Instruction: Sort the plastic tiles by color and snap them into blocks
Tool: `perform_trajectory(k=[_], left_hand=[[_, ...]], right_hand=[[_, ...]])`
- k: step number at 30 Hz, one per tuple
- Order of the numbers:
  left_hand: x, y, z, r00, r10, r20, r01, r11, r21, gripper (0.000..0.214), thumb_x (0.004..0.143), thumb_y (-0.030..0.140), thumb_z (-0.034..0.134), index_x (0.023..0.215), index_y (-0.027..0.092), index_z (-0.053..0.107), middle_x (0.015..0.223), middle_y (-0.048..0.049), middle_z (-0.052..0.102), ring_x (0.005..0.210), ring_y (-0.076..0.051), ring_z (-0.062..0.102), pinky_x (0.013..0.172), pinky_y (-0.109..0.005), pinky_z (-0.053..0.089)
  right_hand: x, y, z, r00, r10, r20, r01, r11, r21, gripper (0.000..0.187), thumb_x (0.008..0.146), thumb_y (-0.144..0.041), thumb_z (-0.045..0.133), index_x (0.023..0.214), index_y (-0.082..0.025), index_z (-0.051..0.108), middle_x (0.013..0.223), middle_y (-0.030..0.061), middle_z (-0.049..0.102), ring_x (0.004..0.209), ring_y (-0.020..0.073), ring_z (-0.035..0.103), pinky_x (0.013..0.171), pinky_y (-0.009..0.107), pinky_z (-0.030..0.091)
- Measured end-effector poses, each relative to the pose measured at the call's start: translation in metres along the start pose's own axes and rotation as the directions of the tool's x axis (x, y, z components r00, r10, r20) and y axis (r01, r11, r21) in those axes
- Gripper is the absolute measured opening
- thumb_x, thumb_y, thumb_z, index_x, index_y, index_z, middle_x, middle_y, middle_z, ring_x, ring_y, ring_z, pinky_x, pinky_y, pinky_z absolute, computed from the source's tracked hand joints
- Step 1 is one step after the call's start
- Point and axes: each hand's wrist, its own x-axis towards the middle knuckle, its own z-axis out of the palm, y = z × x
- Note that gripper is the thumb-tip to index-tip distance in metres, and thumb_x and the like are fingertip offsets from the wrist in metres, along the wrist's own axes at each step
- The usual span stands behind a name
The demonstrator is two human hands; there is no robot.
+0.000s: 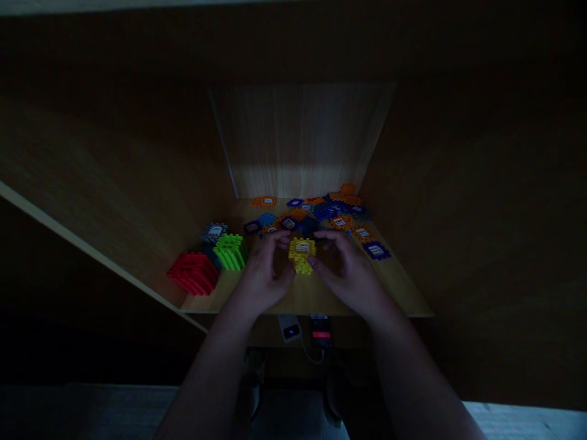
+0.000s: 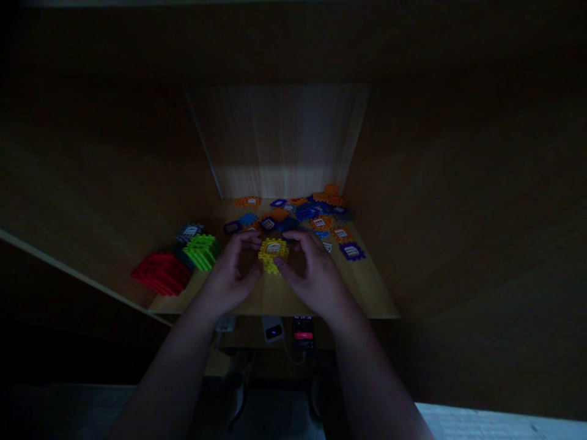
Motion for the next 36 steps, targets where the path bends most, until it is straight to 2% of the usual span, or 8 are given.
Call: perform_trajectory(k=[7, 18, 30, 36], left_hand=[[0.0, -0.004, 0.0, 0.999, -0.032, -0.007, 0.032, 0.999, 0.026, 0.062, 0.085, 0.006, 0.065, 0.143, 0.024, 0.051, 0.123, -0.0084, 0.063, 0.116, -0.026, 0.064, 0.107, -0.047, 0.053], [0.001, 0.0, -0.001, 1.0, -0.024, 0.006, 0.024, 0.999, 0.041, 0.06, 0.088, 0.009, 0.065, 0.144, 0.024, 0.05, 0.115, -0.0056, 0.064, 0.11, -0.024, 0.065, 0.102, -0.042, 0.053], [0.002, 0.004, -0.002, 0.999, -0.032, 0.006, 0.031, 0.999, 0.035, 0.052, 0.093, 0.012, 0.065, 0.142, 0.023, 0.05, 0.112, -0.0056, 0.063, 0.107, -0.023, 0.065, 0.099, -0.041, 0.054], [0.002, 0.005, -0.001, 0.999, -0.033, -0.005, 0.033, 0.999, 0.04, 0.051, 0.094, 0.014, 0.064, 0.142, 0.025, 0.05, 0.111, -0.0051, 0.063, 0.106, -0.023, 0.066, 0.099, -0.041, 0.054]], right_hand=[[-0.006, 0.017, 0.001, 0.995, 0.037, 0.094, -0.04, 0.999, 0.029, 0.061, 0.094, -0.042, 0.082, 0.148, -0.033, 0.053, 0.146, 0.0085, 0.068, 0.134, 0.0307, 0.065, 0.116, 0.054, 0.054], [-0.005, 0.019, 0.006, 0.996, 0.03, 0.084, -0.037, 0.996, 0.087, 0.056, 0.098, -0.042, 0.078, 0.147, -0.034, 0.051, 0.147, 0.0079, 0.069, 0.138, 0.0286, 0.066, 0.119, 0.053, 0.053], [-0.006, 0.017, 0.004, 0.997, 0.028, 0.075, -0.035, 0.995, 0.092, 0.045, 0.106, -0.038, 0.064, 0.148, -0.032, 0.051, 0.147, 0.0096, 0.068, 0.138, 0.0278, 0.065, 0.119, 0.053, 0.052], [-0.005, 0.017, 0.005, 0.998, 0.022, 0.067, -0.029, 0.995, 0.095, 0.043, 0.106, -0.037, 0.064, 0.147, -0.032, 0.052, 0.145, 0.01, 0.068, 0.136, 0.028, 0.066, 0.117, 0.054, 0.054]])
